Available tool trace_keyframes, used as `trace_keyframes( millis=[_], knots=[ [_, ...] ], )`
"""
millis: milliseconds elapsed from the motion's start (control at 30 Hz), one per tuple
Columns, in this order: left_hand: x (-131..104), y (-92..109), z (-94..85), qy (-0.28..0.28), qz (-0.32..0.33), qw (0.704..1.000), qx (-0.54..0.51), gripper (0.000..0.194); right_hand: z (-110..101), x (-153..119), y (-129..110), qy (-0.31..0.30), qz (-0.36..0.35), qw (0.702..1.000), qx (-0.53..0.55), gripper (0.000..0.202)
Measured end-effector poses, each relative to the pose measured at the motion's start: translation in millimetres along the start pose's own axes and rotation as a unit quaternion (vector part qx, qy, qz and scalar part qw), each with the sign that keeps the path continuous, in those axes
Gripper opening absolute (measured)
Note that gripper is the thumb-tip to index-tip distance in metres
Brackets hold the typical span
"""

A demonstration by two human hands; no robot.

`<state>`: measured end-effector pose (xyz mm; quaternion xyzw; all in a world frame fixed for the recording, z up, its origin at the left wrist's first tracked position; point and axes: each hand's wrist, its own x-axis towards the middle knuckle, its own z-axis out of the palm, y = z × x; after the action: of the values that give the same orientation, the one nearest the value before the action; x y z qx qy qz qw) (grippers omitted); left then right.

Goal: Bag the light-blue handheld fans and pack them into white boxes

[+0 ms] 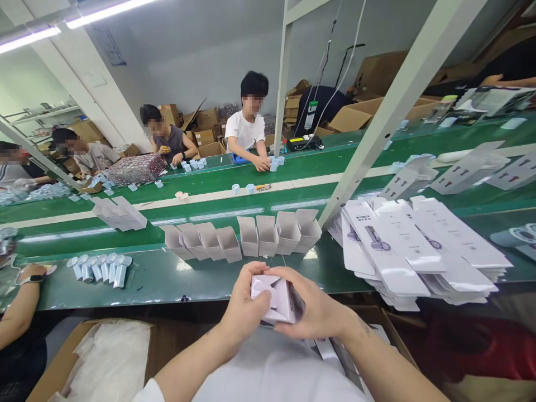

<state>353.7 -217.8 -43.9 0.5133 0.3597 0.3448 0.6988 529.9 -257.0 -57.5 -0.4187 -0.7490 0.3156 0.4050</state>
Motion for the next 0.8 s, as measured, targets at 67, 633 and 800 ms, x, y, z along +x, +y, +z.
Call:
trace_keyframes(
  millis=[67,633,800],
  knots=[
    [-0.4,1.0,-0.7,-0.001,0.001,1.0,0.028,0.044,-1.3,-0.6,0.9,0.002,-0.007,1.0,-0.002,0.091],
    [25.8,-10.7,-26.1,-0.009,-0.075,0.978,-0.192,0.066,11.9,8.9,1.5,0.032,-0.13,0.985,-0.109,0.089],
    [27.2,-24.0,-64.1,-0.085,-0.371,0.888,-0.259,0.061,34.8,36.6,4.1,-0.056,-0.194,0.977,-0.065,0.086]
  ],
)
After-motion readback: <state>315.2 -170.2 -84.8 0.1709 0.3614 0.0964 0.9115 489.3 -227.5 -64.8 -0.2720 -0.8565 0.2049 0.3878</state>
